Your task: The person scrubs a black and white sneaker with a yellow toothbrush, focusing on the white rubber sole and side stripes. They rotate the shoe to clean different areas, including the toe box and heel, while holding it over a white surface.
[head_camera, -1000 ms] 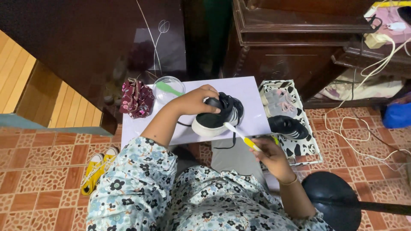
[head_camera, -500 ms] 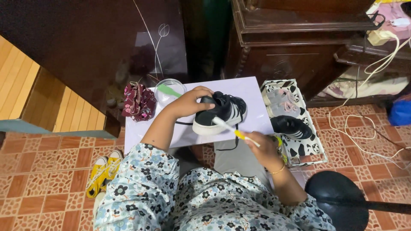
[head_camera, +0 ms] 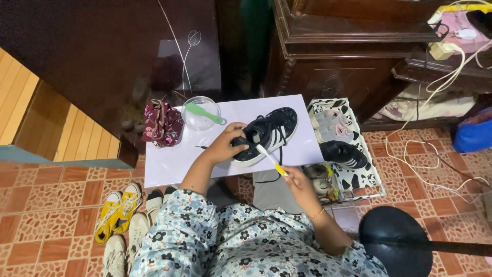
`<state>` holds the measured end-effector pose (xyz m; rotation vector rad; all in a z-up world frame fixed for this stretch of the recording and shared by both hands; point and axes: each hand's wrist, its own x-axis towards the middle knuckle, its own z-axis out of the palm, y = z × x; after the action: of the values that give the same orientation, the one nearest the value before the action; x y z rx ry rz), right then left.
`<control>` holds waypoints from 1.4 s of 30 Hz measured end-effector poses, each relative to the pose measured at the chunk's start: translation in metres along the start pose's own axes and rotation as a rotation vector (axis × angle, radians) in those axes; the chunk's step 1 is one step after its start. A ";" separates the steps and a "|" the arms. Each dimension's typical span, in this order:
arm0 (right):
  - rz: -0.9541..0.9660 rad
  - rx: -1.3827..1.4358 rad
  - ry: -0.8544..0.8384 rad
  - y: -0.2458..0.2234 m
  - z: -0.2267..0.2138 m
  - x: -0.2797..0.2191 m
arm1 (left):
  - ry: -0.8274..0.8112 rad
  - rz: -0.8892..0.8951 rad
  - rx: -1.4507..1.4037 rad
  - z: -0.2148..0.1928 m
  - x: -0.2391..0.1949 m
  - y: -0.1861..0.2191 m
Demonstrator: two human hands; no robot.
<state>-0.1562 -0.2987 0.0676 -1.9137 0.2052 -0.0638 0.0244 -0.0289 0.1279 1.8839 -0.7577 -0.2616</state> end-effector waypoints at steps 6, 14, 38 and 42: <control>0.057 0.139 -0.048 0.037 0.025 -0.005 | 0.048 -0.103 0.029 0.014 -0.030 -0.018; 0.079 -0.078 -0.131 0.022 0.041 0.004 | 0.145 -0.174 -0.154 0.035 -0.045 -0.043; -0.564 -0.864 -0.327 -0.020 -0.009 0.126 | 0.272 -0.334 -0.120 0.039 -0.054 -0.055; -0.588 -0.913 -0.383 -0.015 -0.002 0.126 | 0.301 -0.338 -0.118 0.040 -0.054 -0.058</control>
<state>-0.0307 -0.3173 0.0756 -2.7811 -0.7098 0.0111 -0.0149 -0.0113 0.0502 1.8774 -0.2143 -0.2207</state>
